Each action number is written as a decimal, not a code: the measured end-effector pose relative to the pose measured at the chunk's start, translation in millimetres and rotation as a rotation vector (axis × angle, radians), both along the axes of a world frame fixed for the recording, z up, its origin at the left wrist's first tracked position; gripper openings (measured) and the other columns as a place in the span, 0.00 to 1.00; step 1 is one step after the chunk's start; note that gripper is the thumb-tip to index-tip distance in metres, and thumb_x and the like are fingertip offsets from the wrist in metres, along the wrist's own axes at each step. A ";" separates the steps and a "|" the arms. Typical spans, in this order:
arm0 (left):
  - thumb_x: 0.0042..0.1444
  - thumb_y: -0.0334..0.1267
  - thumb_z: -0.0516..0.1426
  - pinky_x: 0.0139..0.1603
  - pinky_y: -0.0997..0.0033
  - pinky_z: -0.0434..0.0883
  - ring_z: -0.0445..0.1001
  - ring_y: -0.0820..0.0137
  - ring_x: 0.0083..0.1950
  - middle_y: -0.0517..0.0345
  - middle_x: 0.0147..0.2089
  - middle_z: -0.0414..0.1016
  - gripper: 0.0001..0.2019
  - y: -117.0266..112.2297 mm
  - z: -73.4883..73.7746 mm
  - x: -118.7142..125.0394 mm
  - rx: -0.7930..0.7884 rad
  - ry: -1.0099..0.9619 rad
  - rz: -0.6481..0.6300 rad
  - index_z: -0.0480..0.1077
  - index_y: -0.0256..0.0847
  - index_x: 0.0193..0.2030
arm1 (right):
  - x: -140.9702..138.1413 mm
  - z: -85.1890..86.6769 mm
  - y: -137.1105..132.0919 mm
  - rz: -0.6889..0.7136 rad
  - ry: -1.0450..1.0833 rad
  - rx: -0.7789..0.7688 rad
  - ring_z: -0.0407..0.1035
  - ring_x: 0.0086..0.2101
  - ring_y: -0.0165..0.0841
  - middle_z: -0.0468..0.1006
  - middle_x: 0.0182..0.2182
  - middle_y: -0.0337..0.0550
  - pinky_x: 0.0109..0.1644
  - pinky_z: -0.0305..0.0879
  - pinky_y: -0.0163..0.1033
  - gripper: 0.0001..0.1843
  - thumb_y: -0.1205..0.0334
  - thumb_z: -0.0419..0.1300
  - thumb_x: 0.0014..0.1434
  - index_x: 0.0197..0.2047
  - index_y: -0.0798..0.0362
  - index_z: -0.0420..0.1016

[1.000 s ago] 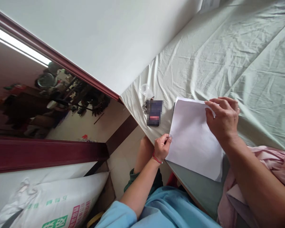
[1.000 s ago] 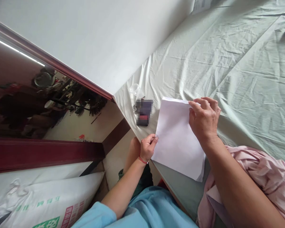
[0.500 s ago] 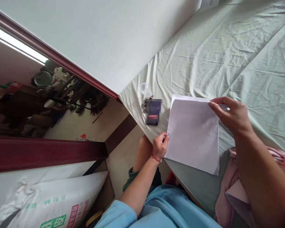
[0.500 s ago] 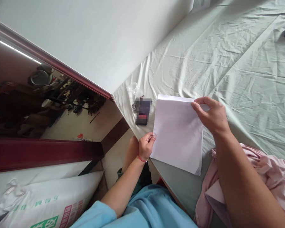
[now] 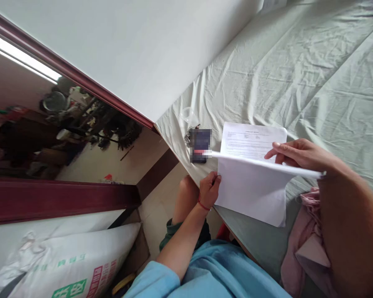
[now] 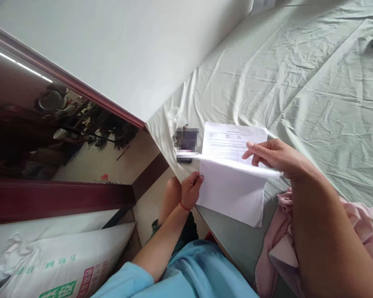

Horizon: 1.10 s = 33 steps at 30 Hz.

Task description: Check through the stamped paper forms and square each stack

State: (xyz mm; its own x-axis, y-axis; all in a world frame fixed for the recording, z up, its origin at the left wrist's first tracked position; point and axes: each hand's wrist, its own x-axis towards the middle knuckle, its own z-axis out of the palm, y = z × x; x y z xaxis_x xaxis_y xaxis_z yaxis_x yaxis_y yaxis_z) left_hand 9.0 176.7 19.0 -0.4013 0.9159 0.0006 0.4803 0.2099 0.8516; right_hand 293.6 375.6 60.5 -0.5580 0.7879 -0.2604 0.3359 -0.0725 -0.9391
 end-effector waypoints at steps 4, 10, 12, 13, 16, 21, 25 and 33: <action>0.68 0.51 0.58 0.35 0.69 0.61 0.63 0.71 0.30 0.64 0.26 0.65 0.19 0.4 -0.5 0.2 0.017 0.017 -0.007 0.66 0.43 0.29 | -5.8 10.2 -6.8 -0.060 0.029 0.014 0.70 0.32 0.33 0.87 0.39 0.49 0.34 0.65 0.40 0.37 0.22 0.69 0.59 0.43 0.50 0.91; 0.70 0.48 0.57 0.36 0.69 0.65 0.67 0.70 0.31 0.63 0.28 0.71 0.14 -0.3 -3.8 0.7 0.033 -0.023 -0.028 0.75 0.42 0.37 | -21.6 7.5 -14.0 0.156 0.099 -0.040 0.81 0.50 0.46 0.87 0.57 0.51 0.49 0.78 0.47 0.40 0.27 0.71 0.60 0.66 0.45 0.86; 0.69 0.47 0.58 0.36 0.69 0.66 0.69 0.69 0.32 0.62 0.29 0.73 0.13 -1.1 -1.8 0.0 0.041 0.004 -0.034 0.74 0.42 0.35 | -17.7 5.0 -12.0 0.190 0.074 0.010 0.82 0.48 0.45 0.88 0.52 0.52 0.51 0.79 0.48 0.40 0.28 0.70 0.62 0.67 0.46 0.85; 0.68 0.45 0.59 0.37 0.69 0.67 0.70 0.69 0.33 0.62 0.29 0.75 0.12 -1.5 -0.3 -0.2 0.042 0.012 -0.041 0.75 0.42 0.35 | -14.7 4.7 -10.8 0.210 0.061 0.013 0.82 0.44 0.43 0.88 0.45 0.51 0.48 0.79 0.47 0.41 0.28 0.68 0.64 0.68 0.47 0.84; 0.66 0.41 0.59 0.38 0.70 0.69 0.73 0.68 0.34 0.60 0.33 0.80 0.09 -2.4 3.7 0.0 0.040 0.000 -0.055 0.79 0.41 0.38 | -7.5 9.9 -9.7 0.364 0.014 -0.081 0.70 0.26 0.35 0.79 0.24 0.43 0.32 0.70 0.42 0.41 0.26 0.63 0.68 0.68 0.48 0.85; 0.62 0.40 0.61 0.37 0.71 0.69 0.73 0.69 0.33 0.63 0.33 0.80 0.18 -4.1 0.3 -0.4 0.021 -0.085 -0.043 0.80 0.41 0.57 | -14.3 24.9 -16.7 0.683 -0.003 -0.095 0.72 0.29 0.33 0.86 0.38 0.47 0.32 0.68 0.38 0.32 0.32 0.67 0.67 0.59 0.47 0.91; 0.59 0.36 0.62 0.36 0.72 0.67 0.68 0.71 0.30 0.69 0.29 0.73 0.34 -5.6 -5.8 -2.5 0.024 -0.151 -0.063 0.68 0.44 0.74 | -21.1 20.7 -20.6 0.810 0.038 -0.145 0.68 0.25 0.30 0.84 0.31 0.43 0.29 0.65 0.37 0.32 0.36 0.67 0.68 0.63 0.50 0.88; 0.57 0.36 0.59 0.37 0.73 0.68 0.72 0.71 0.33 0.64 0.34 0.77 0.08 -2.7 -6.3 -3.2 0.090 0.014 -0.068 0.75 0.44 0.44 | -29.5 -8.0 -11.1 -0.205 -0.189 0.314 0.71 0.29 0.35 0.87 0.36 0.46 0.41 0.70 0.44 0.17 0.49 0.62 0.67 0.45 0.49 0.88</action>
